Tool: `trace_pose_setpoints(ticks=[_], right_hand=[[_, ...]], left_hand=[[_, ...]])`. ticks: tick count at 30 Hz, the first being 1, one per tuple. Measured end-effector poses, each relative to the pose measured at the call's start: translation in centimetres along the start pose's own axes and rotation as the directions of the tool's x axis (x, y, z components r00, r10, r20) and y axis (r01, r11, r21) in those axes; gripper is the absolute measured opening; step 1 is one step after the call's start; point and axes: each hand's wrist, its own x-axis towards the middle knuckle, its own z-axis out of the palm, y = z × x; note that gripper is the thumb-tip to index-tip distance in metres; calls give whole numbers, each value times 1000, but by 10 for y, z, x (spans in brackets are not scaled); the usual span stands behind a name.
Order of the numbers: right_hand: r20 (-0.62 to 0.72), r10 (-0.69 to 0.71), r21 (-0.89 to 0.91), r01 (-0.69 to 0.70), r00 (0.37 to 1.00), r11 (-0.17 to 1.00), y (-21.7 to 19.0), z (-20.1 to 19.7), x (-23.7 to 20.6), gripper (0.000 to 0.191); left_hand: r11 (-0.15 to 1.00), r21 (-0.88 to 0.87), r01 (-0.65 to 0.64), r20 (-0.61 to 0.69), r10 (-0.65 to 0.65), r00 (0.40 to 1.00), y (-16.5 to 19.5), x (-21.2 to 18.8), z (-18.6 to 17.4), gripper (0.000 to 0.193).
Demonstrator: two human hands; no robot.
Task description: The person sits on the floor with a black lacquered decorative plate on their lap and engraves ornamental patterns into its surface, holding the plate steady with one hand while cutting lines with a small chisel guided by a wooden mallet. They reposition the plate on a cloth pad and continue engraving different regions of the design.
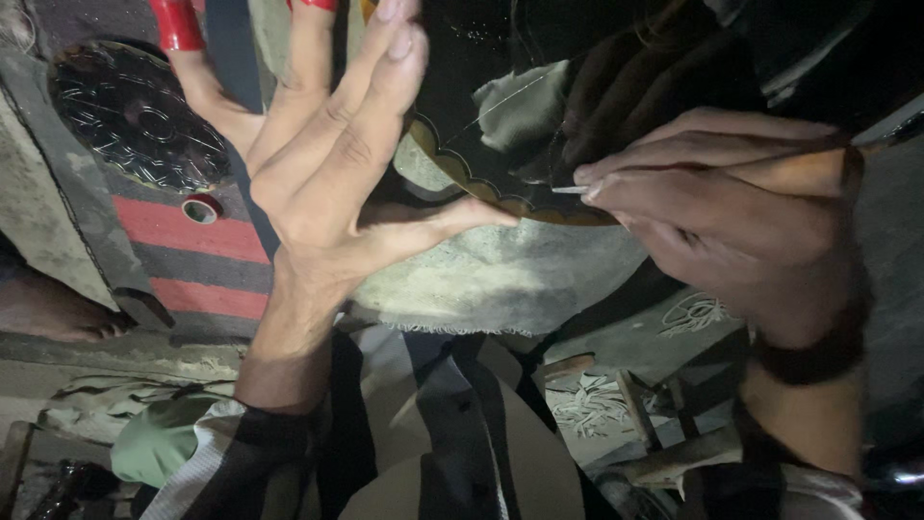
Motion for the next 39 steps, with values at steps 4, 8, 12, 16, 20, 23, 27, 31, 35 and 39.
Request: trace_pose_setpoints(ticks=[4,8,12,16,20,23,27,31,35,39], right_hand=[[31,43,16,-44,999,999,2,-1,-3,17],[67,15,-69,-10,998,998,8,-2,-9,16],[98,7,-85,1,995,996,10,-4,-12,15],[127,-42,-21,45,991,999,17,-6,-10,16],[116,-44,-29,48,992,998,20,-8,-13,15],[106,-52,-15,53,993,998,23,-7,-21,15],[-13,-39,11,40,999,999,31,-5,-35,15],[-430,129,42,-123,893,991,27,13,-56,18],[-710,250,40,-316,658,948,15,59,-84,17],[-768,291,58,-390,570,919,13,88,-95,14]], left_hand=[[999,-32,9,4,-9,1000,0,0,-2,91],[999,-50,13,11,-13,1000,0,0,-2,91],[999,-47,5,4,-5,1000,-2,1,1,92],[1000,-3,-23,-12,23,1000,-6,-1,4,94],[1000,18,-22,0,22,1000,-8,-2,6,93],[997,72,-24,1,24,1000,-6,1,6,94],[993,118,-17,98,5,995,0,4,-2,92],[994,102,-37,126,24,992,-2,7,-2,91],[980,198,-33,131,7,991,-5,4,7,93],[985,166,-40,128,19,992,-6,0,8,96]])
